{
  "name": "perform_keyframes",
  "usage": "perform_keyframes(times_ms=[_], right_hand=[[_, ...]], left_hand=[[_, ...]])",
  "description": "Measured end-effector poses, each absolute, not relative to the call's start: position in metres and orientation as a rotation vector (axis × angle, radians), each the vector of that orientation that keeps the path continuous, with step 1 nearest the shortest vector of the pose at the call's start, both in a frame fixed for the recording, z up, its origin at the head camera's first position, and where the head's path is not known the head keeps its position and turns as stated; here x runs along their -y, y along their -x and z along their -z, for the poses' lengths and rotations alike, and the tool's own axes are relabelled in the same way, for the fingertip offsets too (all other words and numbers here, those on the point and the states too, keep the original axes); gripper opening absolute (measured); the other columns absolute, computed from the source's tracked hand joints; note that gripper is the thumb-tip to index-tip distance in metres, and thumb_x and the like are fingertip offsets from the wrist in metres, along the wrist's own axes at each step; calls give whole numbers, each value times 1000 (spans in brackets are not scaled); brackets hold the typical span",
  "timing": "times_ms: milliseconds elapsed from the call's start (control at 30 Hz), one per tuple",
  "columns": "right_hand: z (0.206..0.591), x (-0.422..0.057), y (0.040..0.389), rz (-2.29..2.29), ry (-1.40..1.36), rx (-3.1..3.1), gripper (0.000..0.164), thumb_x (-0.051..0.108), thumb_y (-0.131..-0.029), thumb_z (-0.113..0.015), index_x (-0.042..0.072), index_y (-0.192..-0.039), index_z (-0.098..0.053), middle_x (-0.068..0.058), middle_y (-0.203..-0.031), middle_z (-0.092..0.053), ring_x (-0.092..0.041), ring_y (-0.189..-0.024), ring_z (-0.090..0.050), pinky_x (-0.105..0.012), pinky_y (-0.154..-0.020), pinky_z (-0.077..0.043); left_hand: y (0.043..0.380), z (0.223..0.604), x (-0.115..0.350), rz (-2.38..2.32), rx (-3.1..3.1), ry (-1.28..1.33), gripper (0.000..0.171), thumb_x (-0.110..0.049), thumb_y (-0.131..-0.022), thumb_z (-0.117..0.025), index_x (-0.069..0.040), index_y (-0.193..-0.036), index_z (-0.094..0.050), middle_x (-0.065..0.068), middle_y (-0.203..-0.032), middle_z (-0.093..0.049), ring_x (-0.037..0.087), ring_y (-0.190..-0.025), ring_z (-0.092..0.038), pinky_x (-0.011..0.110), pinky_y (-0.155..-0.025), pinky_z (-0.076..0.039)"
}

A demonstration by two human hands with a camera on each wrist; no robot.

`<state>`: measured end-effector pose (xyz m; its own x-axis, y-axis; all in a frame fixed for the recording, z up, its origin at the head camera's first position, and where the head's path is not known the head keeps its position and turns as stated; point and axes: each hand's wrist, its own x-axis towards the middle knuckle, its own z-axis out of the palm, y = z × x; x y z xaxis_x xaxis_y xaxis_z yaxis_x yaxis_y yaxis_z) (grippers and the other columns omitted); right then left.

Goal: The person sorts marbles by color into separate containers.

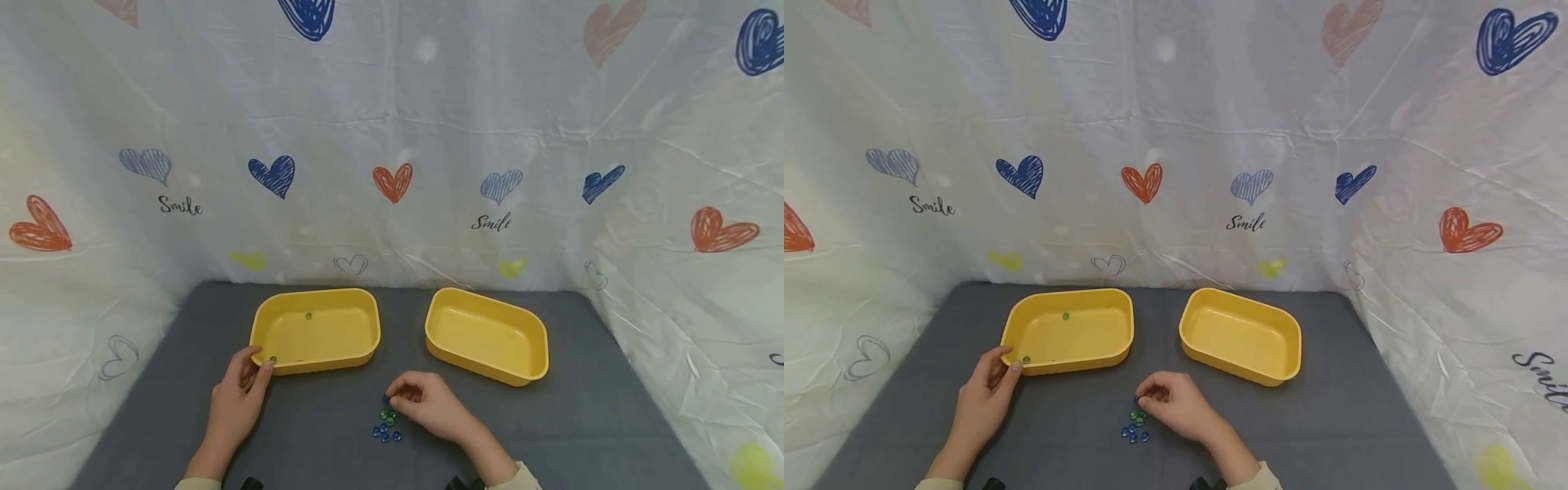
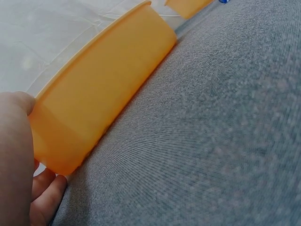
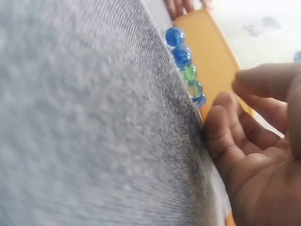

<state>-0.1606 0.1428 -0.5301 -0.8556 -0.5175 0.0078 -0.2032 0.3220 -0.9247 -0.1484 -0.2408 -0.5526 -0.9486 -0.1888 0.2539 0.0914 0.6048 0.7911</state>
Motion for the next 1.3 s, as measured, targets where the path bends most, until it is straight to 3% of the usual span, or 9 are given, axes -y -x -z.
perform_keyframes(times_ms=[67, 133, 200, 300, 900, 1300], right_hand=[[534, -146, 160, 1532, 671, -2299, 9, 18, -106, -75, 17, -111, -81, 4, -99, -75, -14, -83, -69, -29, -73, -59], [538, -148, 159, 1530, 696, -2293, 9, 15, -105, -76, 17, -112, -82, 4, -100, -75, -14, -83, -69, -30, -74, -60], [540, -149, 159, 1534, 724, -2286, 12, 11, -103, -76, 17, -112, -82, 3, -102, -75, -14, -83, -69, -30, -73, -60], [544, -149, 160, 1528, 766, -2283, 15, 8, -101, -78, 17, -111, -82, 2, -103, -74, -12, -83, -68, -28, -73, -60], [548, -148, 159, 1451, 925, -2295, 24, -2, -99, -76, 18, -112, -81, 1, -108, -73, -5, -80, -65, -25, -71, -59], [549, -147, 159, 1470, 918, -2293, 20, 0, -100, -77, 18, -108, -81, 1, -108, -73, -6, -81, -66, -26, -72, -59]], left_hand=[[149, 553, 241, 1269, 2522, -78, 52, -39, -114, -62, -9, -155, -53, 28, -150, -61, 41, -132, -66, 39, -98, -57], [149, 553, 240, 1275, 2519, -77, 51, -38, -114, -63, -8, -155, -53, 28, -151, -60, 41, -132, -66, 22, -96, -55], [150, 553, 240, 1277, 2515, -77, 51, -38, -114, -63, -8, -154, -53, 28, -150, -61, 40, -132, -66, 7, -93, -48], [149, 555, 241, 1292, 2501, -76, 52, -39, -114, -62, -8, -154, -54, 28, -149, -62, 40, -131, -66, -3, -89, -38], [150, 556, 243, 1297, 2497, -59, 51, -37, -114, -63, -7, -154, -53, 29, -148, -62, 40, -130, -65, -3, -88, -38], [149, 554, 243, 1312, 2506, -60, 53, -40, -114, -62, -9, -155, -53, 30, -150, -60, 41, -132, -64, -3, -88, -37]])
